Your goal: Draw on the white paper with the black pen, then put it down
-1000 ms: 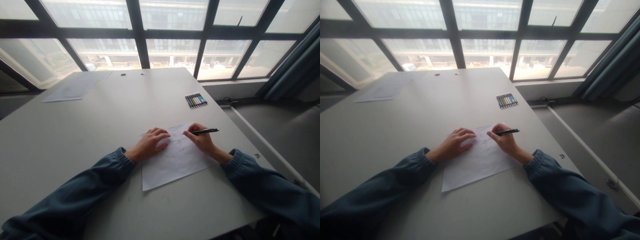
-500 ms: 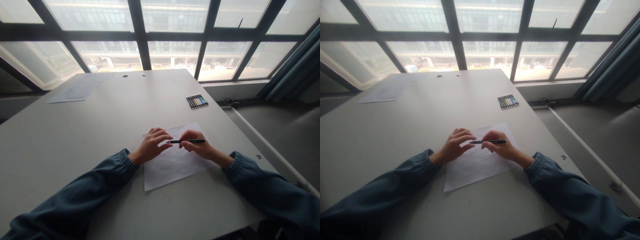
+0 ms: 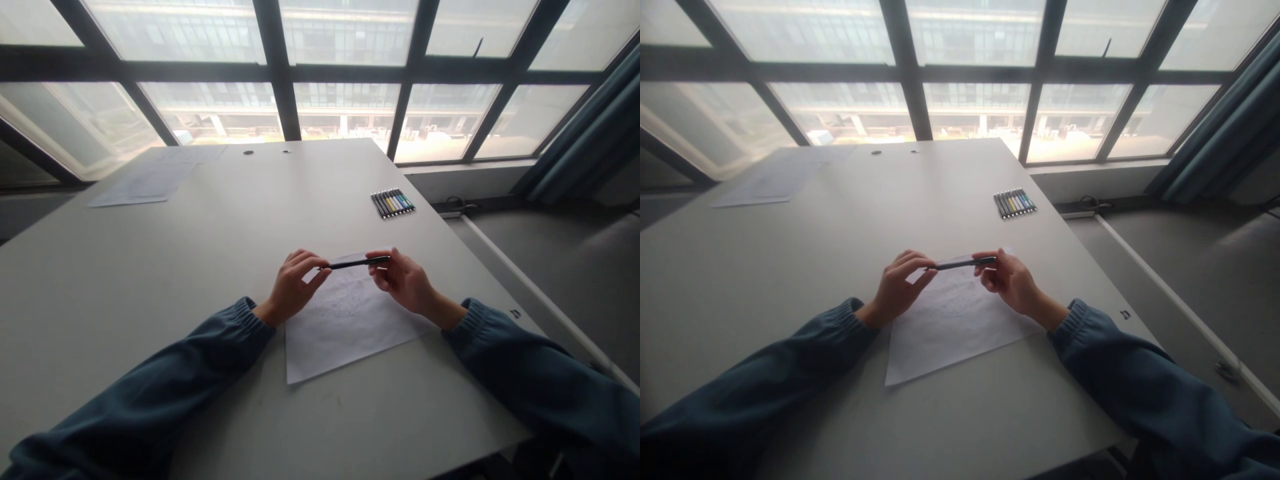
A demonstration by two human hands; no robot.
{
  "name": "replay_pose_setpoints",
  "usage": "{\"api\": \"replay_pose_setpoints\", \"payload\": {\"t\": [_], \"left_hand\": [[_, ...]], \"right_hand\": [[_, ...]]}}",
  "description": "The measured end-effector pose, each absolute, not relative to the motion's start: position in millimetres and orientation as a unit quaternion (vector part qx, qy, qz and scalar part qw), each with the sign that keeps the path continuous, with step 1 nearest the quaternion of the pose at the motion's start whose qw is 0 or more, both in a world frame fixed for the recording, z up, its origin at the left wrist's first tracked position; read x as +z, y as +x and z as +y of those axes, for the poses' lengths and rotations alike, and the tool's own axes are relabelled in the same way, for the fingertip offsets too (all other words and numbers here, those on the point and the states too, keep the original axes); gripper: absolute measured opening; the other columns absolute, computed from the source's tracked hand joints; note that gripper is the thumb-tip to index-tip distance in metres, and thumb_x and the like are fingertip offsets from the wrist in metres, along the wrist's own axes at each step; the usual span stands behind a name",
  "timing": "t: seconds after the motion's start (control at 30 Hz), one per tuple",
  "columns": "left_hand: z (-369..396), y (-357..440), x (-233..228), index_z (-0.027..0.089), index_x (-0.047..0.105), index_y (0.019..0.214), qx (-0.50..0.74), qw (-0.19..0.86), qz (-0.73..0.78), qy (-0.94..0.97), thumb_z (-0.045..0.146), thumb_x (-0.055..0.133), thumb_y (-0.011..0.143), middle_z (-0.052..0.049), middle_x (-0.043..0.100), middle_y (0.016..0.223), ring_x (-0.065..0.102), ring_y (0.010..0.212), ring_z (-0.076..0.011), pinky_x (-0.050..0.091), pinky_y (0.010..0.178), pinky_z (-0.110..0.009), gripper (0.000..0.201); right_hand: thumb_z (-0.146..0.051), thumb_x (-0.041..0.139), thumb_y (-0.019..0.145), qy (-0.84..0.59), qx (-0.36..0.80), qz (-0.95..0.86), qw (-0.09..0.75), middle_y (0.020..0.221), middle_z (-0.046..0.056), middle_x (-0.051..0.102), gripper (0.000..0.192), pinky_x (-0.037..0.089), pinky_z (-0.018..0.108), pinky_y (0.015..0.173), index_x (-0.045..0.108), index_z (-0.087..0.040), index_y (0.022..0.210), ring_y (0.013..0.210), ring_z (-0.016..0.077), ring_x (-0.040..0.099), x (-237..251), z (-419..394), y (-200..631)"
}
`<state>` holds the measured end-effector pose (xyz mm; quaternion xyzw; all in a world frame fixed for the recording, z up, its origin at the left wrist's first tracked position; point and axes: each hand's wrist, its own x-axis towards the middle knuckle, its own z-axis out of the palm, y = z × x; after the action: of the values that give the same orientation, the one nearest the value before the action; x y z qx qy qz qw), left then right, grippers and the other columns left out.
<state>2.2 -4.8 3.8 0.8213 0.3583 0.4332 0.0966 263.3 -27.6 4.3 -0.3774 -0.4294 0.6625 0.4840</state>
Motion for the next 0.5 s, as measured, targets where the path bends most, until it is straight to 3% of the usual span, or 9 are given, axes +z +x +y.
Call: {"api": "replay_pose_setpoints", "payload": {"t": [0.37,0.5], "left_hand": [[-1.3,0.2,2.8,0.019,0.069,0.091,0.450,0.102,0.337,0.821,0.030,0.066,0.092,-0.005,0.070,0.086,0.063,0.083,-0.0177,0.052,0.080,-0.035,0.011],[0.9,-1.2,2.5,0.019,0.069,0.091,0.454,0.082,0.364,0.809,0.032,0.065,0.092,-0.005,0.071,0.086,0.063,0.084,-0.0179,0.052,0.081,-0.035,0.013]], "right_hand": [[-0.055,0.065,0.086,-0.356,0.671,-0.436,0.483,0.081,0.006,0.067,0.043,0.034,0.024,0.048,0.071,-0.017,0.106,0.057,0.0107,0.050,0.3,-29.7,260.7],[-0.054,0.069,0.083,-0.405,0.599,-0.448,0.525,0.073,0.004,0.065,0.041,0.035,0.023,0.046,0.071,-0.016,0.098,0.055,0.0102,0.052,-0.7,-26.9,259.9]]}}
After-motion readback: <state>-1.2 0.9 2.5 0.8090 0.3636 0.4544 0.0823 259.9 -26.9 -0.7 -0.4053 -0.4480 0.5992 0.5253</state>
